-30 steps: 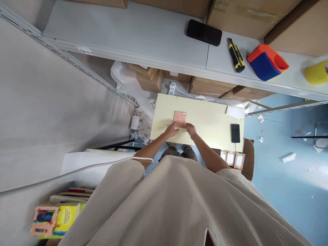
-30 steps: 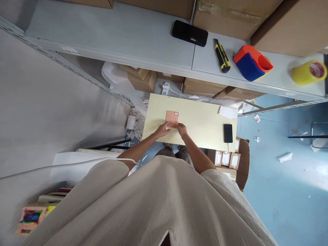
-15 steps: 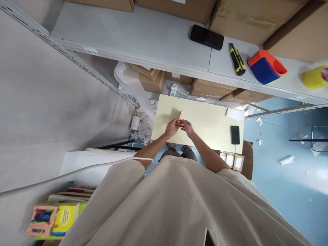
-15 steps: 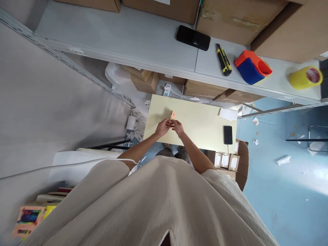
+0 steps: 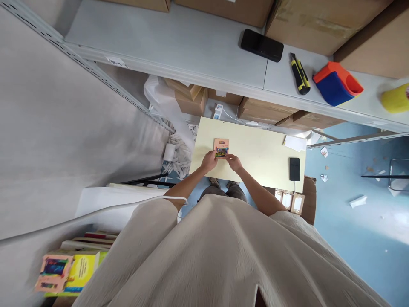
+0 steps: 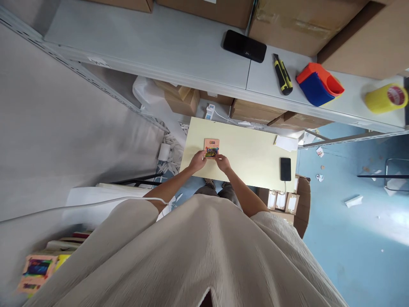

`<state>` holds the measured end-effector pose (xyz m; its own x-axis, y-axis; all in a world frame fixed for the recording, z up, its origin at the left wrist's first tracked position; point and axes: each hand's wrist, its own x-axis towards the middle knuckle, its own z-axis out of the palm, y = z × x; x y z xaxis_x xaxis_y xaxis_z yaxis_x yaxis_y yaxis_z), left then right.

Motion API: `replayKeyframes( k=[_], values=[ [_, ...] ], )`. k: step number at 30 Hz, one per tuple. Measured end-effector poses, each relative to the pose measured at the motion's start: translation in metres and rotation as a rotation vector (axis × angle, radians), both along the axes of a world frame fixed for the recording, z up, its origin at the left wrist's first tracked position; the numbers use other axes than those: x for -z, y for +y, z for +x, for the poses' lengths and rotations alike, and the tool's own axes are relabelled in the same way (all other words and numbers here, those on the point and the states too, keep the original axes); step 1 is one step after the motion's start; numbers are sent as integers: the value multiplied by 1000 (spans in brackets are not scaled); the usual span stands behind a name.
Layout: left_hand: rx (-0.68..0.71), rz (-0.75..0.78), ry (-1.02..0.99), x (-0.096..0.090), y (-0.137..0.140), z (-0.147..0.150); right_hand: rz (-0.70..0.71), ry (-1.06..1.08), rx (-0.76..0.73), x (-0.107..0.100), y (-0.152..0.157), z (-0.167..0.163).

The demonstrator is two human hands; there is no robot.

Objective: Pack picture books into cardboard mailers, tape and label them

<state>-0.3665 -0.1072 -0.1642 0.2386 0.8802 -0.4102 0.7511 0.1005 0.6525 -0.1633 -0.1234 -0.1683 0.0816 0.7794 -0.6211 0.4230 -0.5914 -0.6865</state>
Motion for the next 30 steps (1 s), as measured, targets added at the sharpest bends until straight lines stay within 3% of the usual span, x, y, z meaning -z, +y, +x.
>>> replayKeyframes(
  k=[3,8,12,23,30],
  values=[
    [141,-17,41,2,-5,0,36,-141,-220,-2,-4,0],
    [392,-15,130,7,-16,-4,158,-416,-732,-9,-21,6],
    [432,-19,195,10,-14,-8,187,-504,-977,-13,-23,11],
    [227,-70,298,10,45,-32,147,-519,-1056,-1,57,-37],
    [182,-103,319,10,64,-47,139,-527,-1043,4,81,-58]
  ],
)
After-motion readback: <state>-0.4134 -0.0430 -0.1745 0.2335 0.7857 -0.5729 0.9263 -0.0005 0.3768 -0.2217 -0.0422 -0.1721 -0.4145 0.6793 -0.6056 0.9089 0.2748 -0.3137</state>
